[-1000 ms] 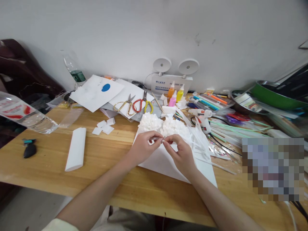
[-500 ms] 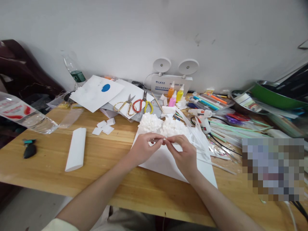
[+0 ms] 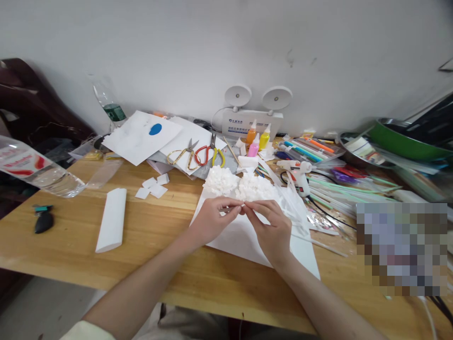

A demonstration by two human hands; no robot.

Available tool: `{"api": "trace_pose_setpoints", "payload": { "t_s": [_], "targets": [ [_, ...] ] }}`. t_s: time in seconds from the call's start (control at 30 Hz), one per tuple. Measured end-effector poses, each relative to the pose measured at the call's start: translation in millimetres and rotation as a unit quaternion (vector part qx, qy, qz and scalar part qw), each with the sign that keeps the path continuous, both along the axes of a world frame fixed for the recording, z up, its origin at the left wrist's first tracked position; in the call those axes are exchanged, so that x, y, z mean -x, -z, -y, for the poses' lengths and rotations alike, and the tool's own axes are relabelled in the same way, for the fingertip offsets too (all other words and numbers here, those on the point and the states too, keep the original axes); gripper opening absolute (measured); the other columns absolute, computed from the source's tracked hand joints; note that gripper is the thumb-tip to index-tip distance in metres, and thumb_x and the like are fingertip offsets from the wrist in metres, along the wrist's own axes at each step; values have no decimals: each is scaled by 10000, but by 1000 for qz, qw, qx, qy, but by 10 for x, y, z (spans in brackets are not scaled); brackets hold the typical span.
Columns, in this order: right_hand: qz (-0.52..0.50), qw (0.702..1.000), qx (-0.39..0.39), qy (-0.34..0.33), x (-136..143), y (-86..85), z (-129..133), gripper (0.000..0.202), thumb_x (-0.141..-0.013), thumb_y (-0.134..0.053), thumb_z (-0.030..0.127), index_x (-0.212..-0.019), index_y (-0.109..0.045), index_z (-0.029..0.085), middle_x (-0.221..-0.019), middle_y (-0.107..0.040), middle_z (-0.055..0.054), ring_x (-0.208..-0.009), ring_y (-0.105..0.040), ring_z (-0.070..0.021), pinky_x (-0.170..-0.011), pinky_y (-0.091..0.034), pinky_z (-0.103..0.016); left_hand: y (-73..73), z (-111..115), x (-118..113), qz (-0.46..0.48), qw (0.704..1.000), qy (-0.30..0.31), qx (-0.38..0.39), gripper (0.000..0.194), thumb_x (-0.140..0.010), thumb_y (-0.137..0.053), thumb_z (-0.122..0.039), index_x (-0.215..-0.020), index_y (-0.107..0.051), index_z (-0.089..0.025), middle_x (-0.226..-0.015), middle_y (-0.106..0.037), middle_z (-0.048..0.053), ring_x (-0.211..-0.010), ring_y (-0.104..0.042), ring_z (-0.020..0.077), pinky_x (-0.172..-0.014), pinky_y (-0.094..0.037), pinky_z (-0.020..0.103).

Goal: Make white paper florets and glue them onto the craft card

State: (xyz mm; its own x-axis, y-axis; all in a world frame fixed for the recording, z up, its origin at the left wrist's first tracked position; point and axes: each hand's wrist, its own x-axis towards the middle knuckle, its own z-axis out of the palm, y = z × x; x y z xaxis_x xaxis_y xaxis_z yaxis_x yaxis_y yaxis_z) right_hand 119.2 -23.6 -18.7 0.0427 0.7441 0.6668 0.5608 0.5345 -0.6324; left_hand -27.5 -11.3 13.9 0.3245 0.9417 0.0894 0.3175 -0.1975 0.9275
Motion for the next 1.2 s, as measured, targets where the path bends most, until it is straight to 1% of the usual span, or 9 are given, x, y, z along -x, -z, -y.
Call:
{"api": "trace_pose_setpoints", "payload": {
  "t_s": [0.1,0.17,0.23,0.37,0.5,0.6,0.83,1.07,1.2],
  "targets": [
    [8,1000,-23,-4,1,-1,-9,114,-732,-598,131,-799,-638,215,-721,-632,-26,-705,-549,-161,-639,-465,-315,13,-11,-3,11,1000,1,11,225,-783,-496,-253,-917,-659,-173,-884,-680,39,-835,-611,151,-715,-477,223],
    [9,1000,-14,-11,2,-17,-14,86,-739,-589,132,-781,-613,204,-717,-616,-25,-708,-537,-158,-646,-455,-312,25,-23,-3,15,1000,-8,15,234,-778,-502,-260,-942,-643,-171,-907,-674,45,-842,-607,155,-711,-477,227],
    [7,999,23,-25,3,-40,-17,55,-757,-568,147,-767,-580,199,-712,-595,-21,-714,-525,-155,-649,-443,-305,38,-38,0,19,1000,-19,15,224,-770,-513,-270,-929,-630,-164,-876,-672,47,-819,-609,153,-704,-478,230],
    [-7,992,106,-70,-3,-67,-17,24,-785,-533,188,-764,-533,199,-689,-552,-6,-695,-507,-144,-629,-420,-282,59,-57,11,16,999,-30,5,155,-766,-510,-265,-805,-610,-152,-758,-653,31,-746,-608,143,-697,-476,239],
    [-31,980,154,-118,-12,-46,-13,27,-801,-508,210,-783,-525,200,-707,-542,-3,-692,-504,-135,-635,-415,-274,63,-53,12,-9,999,-31,-4,138,-763,-515,-261,-783,-605,-158,-776,-648,26,-760,-603,147,-700,-465,240],
    [-42,975,173,-131,-12,-32,-16,37,-807,-499,218,-788,-526,201,-717,-545,-4,-698,-502,-135,-643,-413,-274,60,-51,14,-9,1000,-21,-2,149,-770,-516,-270,-823,-605,-163,-818,-658,27,-781,-612,148,-685,-456,226],
    [-39,979,166,-110,-17,-44,-32,37,-803,-508,222,-791,-534,198,-717,-550,-7,-699,-508,-134,-642,-414,-276,35,-60,20,-11,1000,-2,-8,199,-791,-503,-305,-866,-627,-168,-861,-674,30,-799,-612,146,-688,-450,219],
    [-16,993,105,-49,-19,-46,-22,23,-774,-557,209,-789,-573,204,-723,-586,-12,-712,-532,-145,-651,-431,-286,15,-38,16,-25,1000,-7,-16,195,-786,-503,-255,-883,-653,-175,-895,-685,26,-835,-612,151,-701,-452,217],
    [-23,995,94,-25,-6,-46,-11,29,-762,-577,216,-785,-591,206,-717,-597,-10,-700,-547,-145,-646,-444,-293,14,-32,16,-19,1000,-6,-14,196,-784,-501,-246,-879,-658,-177,-890,-687,25,-830,-612,152,-693,-457,218]
  ]
}}
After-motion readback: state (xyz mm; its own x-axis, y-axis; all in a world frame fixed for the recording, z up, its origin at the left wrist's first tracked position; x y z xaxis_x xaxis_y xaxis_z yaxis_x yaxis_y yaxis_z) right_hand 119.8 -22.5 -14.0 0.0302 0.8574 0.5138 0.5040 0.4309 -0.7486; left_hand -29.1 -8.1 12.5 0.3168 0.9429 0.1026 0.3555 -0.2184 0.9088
